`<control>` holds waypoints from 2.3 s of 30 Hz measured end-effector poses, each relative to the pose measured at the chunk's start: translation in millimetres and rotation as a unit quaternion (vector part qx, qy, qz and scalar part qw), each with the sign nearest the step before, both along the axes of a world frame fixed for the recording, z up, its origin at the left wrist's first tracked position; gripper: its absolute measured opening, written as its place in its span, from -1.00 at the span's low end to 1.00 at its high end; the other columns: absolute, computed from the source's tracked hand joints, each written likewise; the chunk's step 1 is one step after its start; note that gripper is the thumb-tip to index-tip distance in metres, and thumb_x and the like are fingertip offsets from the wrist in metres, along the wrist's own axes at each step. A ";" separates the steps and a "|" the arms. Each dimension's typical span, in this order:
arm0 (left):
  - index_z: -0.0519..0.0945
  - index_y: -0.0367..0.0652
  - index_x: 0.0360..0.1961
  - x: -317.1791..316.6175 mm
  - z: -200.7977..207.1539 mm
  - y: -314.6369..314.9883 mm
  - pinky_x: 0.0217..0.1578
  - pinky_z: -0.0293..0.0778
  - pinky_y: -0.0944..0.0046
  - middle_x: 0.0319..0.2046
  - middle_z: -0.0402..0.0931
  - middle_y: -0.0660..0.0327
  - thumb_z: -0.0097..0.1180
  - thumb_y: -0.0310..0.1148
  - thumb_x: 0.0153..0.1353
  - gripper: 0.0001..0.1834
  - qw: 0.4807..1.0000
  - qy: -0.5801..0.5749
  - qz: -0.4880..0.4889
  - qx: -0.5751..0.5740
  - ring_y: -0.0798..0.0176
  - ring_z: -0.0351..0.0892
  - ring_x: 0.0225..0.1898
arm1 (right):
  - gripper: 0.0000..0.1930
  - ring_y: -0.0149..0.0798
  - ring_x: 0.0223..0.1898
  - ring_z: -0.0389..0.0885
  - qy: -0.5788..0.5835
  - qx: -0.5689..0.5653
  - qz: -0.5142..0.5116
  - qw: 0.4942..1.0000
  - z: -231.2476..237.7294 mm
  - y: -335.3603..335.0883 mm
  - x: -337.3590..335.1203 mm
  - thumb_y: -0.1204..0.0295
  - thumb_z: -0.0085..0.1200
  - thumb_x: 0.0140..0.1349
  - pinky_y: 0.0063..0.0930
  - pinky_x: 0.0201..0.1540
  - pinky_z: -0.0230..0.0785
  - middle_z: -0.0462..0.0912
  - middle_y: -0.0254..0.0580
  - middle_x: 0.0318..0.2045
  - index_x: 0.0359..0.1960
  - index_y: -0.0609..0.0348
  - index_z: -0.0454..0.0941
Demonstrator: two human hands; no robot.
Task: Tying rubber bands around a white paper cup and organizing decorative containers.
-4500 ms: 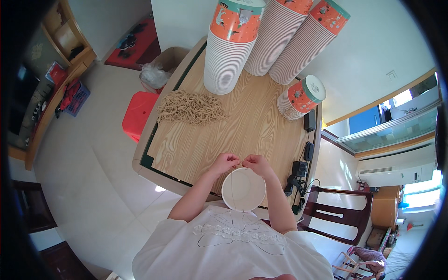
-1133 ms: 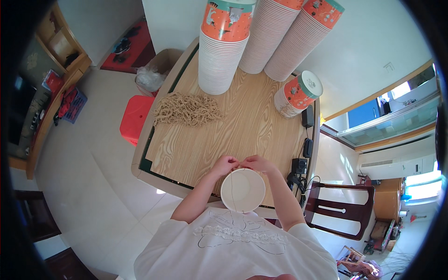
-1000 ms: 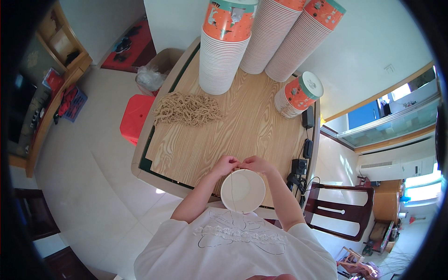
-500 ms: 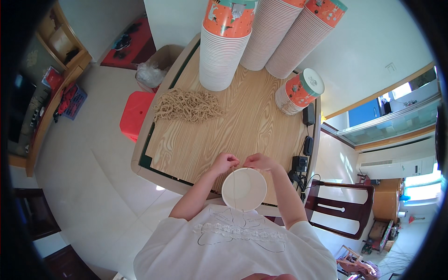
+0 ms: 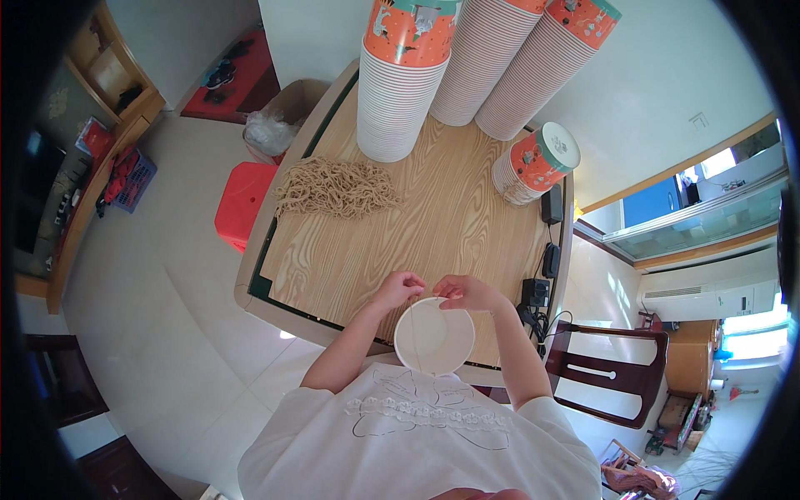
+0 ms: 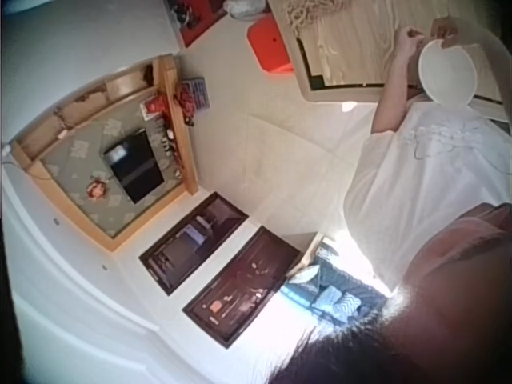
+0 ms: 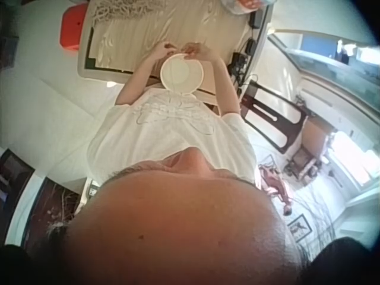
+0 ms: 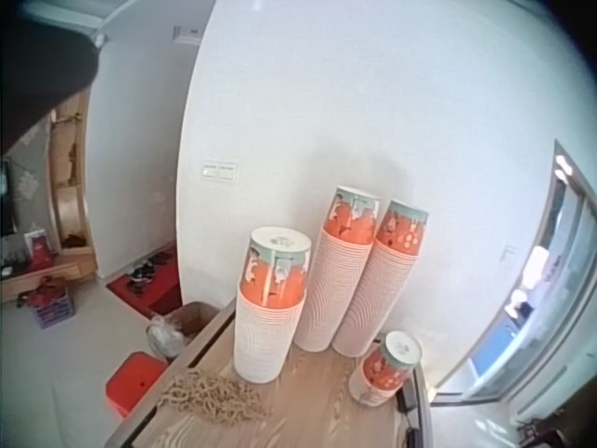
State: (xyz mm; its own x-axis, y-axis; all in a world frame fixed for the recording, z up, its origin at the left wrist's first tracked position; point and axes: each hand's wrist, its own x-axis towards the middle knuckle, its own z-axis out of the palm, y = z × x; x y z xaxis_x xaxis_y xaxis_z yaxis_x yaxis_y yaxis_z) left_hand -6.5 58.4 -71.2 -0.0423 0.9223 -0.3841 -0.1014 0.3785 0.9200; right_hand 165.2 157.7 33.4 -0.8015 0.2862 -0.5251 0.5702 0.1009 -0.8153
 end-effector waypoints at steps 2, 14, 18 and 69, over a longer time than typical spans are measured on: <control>0.56 -0.26 -0.39 1.0 3.9 0.8 -0.51 0.41 0.44 -0.51 0.53 0.24 0.10 -0.53 -0.01 -0.89 1.000 -0.019 -0.018 0.007 0.43 0.47 -0.50 | -0.66 -0.44 -0.32 0.47 0.011 -0.003 0.014 1.000 0.3 -0.9 -0.2 0.44 0.16 -0.04 -0.56 -0.20 0.31 0.55 -0.31 -0.35 -0.17 0.15 0.44; 0.57 -0.25 -0.46 4.3 10.0 5.4 -0.55 0.36 0.46 -0.59 0.52 0.27 0.12 -0.53 -0.01 -0.94 0.999 0.020 0.008 0.023 0.48 0.42 -0.58 | -0.73 -0.41 -0.32 0.46 0.002 0.076 -0.013 0.997 1.5 -10.1 -3.5 0.49 0.14 -0.06 -0.55 -0.23 0.32 0.49 -0.32 -0.41 -0.28 0.16 0.40; 0.57 -0.25 -0.48 4.9 5.5 5.1 -0.56 0.36 0.45 -0.60 0.52 0.28 0.12 -0.52 -0.02 -0.95 0.999 0.023 0.009 0.026 0.48 0.42 -0.59 | -0.73 -0.41 -0.34 0.47 0.014 0.074 -0.018 0.997 -2.2 -10.5 -2.3 0.49 0.14 -0.06 -0.54 -0.23 0.32 0.51 -0.32 -0.42 -0.27 0.17 0.43; 0.47 -0.17 -0.26 -27.2 21.4 -23.5 -0.55 0.29 0.50 -0.49 0.45 0.31 0.03 -0.26 0.13 -0.77 0.988 -0.044 0.145 -0.017 0.50 0.35 -0.57 | -0.92 -0.23 -0.37 0.49 0.102 0.233 -0.177 0.951 -9.3 -17.2 -13.8 0.61 -0.01 -0.03 -0.47 -0.29 0.35 0.49 -0.16 -0.48 -0.46 0.24 0.41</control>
